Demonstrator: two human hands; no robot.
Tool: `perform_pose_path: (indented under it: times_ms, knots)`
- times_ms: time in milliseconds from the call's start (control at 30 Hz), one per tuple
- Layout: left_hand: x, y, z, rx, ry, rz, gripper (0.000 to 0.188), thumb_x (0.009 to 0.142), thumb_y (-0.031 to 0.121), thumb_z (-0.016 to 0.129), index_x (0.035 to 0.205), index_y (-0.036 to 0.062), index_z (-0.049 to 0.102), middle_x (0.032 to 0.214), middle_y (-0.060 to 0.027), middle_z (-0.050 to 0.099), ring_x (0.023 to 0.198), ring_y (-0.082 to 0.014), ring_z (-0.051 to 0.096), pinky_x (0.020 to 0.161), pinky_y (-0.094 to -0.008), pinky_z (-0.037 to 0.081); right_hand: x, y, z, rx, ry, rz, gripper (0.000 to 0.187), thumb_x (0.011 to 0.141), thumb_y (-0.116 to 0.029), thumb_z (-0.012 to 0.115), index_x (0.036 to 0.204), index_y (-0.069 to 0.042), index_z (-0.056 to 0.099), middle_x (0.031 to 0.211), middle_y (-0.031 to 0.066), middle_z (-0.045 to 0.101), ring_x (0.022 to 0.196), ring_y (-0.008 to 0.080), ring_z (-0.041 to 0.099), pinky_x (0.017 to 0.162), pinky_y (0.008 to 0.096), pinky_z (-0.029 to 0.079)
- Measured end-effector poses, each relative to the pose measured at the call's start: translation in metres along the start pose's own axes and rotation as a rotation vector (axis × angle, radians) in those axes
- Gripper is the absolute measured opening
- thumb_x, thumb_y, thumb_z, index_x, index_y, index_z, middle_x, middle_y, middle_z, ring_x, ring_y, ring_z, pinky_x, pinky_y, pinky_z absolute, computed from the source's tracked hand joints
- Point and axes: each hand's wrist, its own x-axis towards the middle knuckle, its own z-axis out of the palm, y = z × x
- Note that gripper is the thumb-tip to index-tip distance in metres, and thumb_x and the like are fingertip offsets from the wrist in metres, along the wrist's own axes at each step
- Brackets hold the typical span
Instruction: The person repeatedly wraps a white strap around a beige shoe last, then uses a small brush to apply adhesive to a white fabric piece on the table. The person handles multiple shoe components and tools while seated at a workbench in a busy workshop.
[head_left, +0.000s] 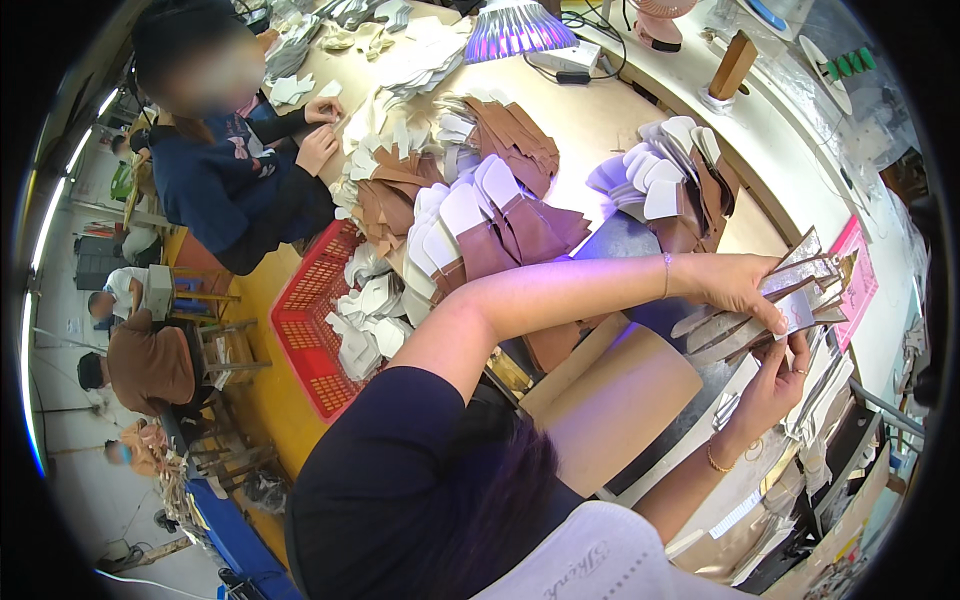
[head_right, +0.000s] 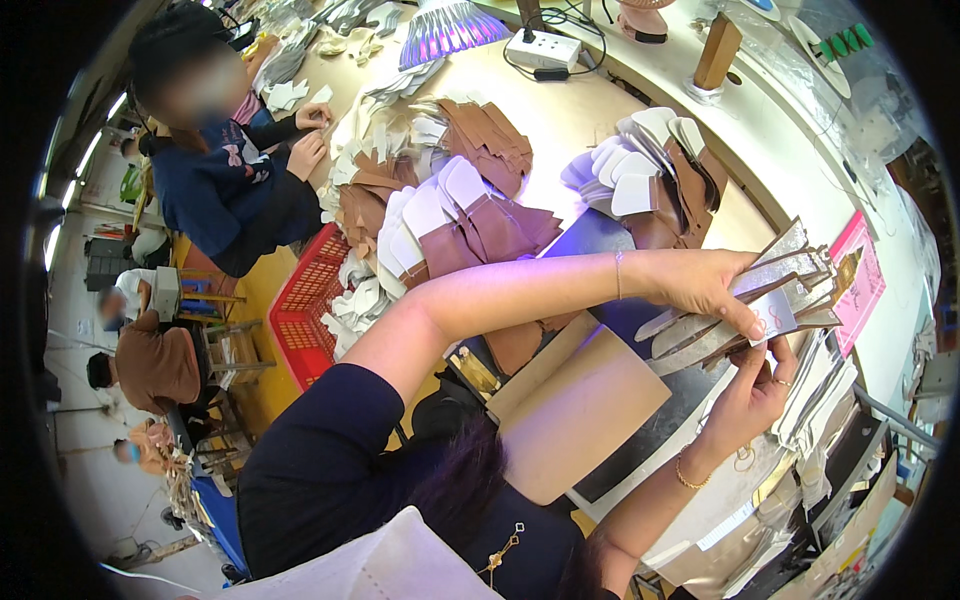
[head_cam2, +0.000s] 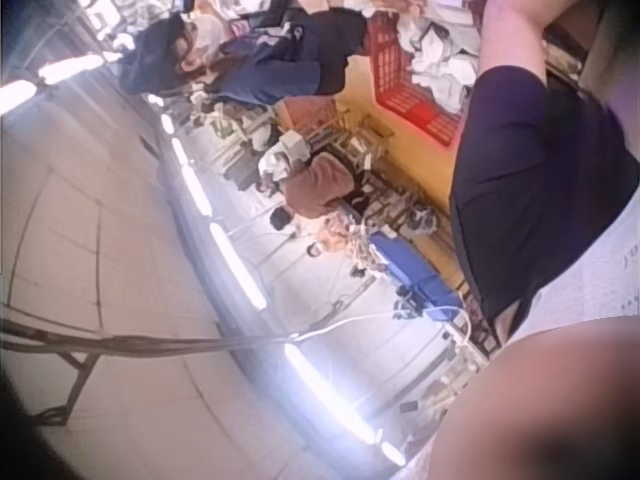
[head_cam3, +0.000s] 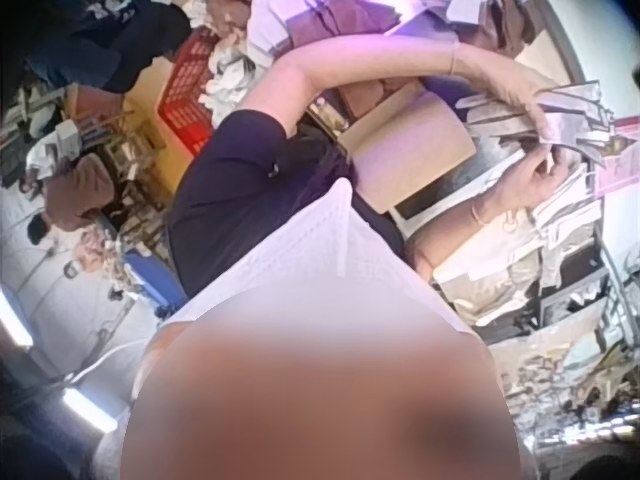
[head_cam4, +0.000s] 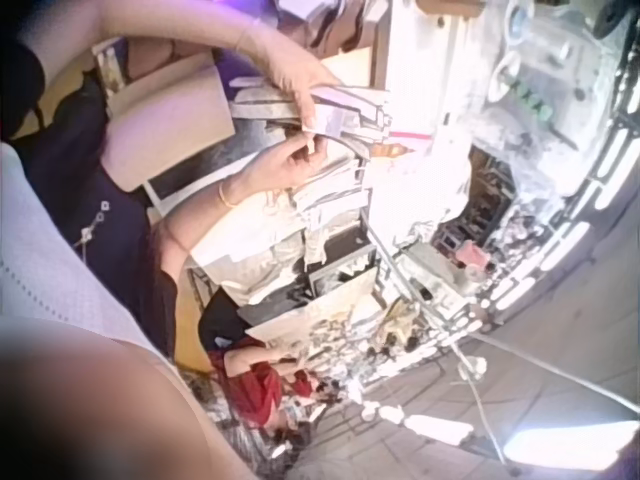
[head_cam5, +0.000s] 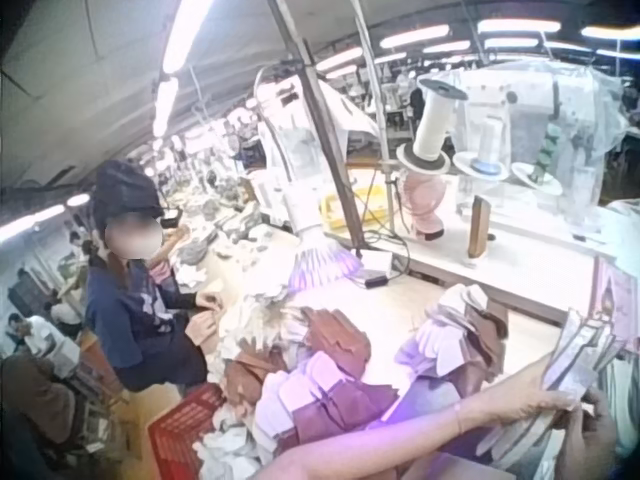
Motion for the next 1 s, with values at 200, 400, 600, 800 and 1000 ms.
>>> perform_pose_path:
  times_ms: [200,400,600,800,1000]
  knots:
    - [0.004,0.001,0.004,0.083,0.058,-0.15,0.053,0.081,0.022,0.083,0.119,-0.0029,0.056,0.1,-0.0113,0.07,0.083,-0.0164,0.069,0.075,-0.0333,0.059,0.0,-0.01,-0.007,-0.255,0.048,-0.103,0.025,0.1,-0.008,0.059,0.121,0.004,0.064,0.104,0.005,0.054,0.085,0.0115,0.061,0.073,0.0263,0.059]
    - [0.018,-0.005,0.021,0.083,0.05,-0.005,0.051,0.078,0.022,0.084,0.114,-0.0038,0.059,0.097,-0.012,0.07,0.083,-0.0154,0.068,0.075,-0.0297,0.057,0.002,-0.011,-0.026,-0.367,0.059,-0.151,0.023,0.1,-0.006,0.057,0.119,0.005,0.065,0.098,0.0054,0.055,0.077,0.0118,0.06,0.069,0.0266,0.056]
    - [0.038,0.006,0.061,0.527,0.278,0.246,0.053,0.07,0.024,0.081,0.103,-0.0111,0.06,0.091,-0.0236,0.07,0.084,-0.0275,0.068,0.081,-0.0352,0.053,0.006,-0.02,-0.077,-0.496,0.119,-0.195,0.029,0.103,-0.015,0.055,0.127,-0.002,0.066,0.103,0.0068,0.063,0.083,0.0112,0.059,0.075,0.0271,0.05]
    - [0.055,0.004,0.13,-0.174,0.302,-0.027,0.042,0.07,0.007,0.081,0.104,-0.0049,0.06,0.092,-0.0171,0.068,0.083,-0.023,0.066,0.075,-0.0383,0.054,-0.007,-0.007,-0.128,-0.373,0.355,-0.035,0.031,0.102,-0.018,0.056,0.127,-0.003,0.064,0.119,0.0089,0.068,0.096,0.0154,0.065,0.081,0.0285,0.053]
    - [0.059,-0.053,0.159,-0.196,0.284,-0.172,0.052,0.075,0.008,0.08,0.117,-0.0036,0.051,0.104,-0.0192,0.064,0.092,-0.0278,0.065,0.078,-0.0409,0.055,-0.021,0.017,-0.172,-0.528,0.495,0.17,0.035,0.102,-0.025,0.056,0.13,-0.006,0.063,0.127,0.0133,0.064,0.103,0.0205,0.068,0.087,0.0325,0.054]
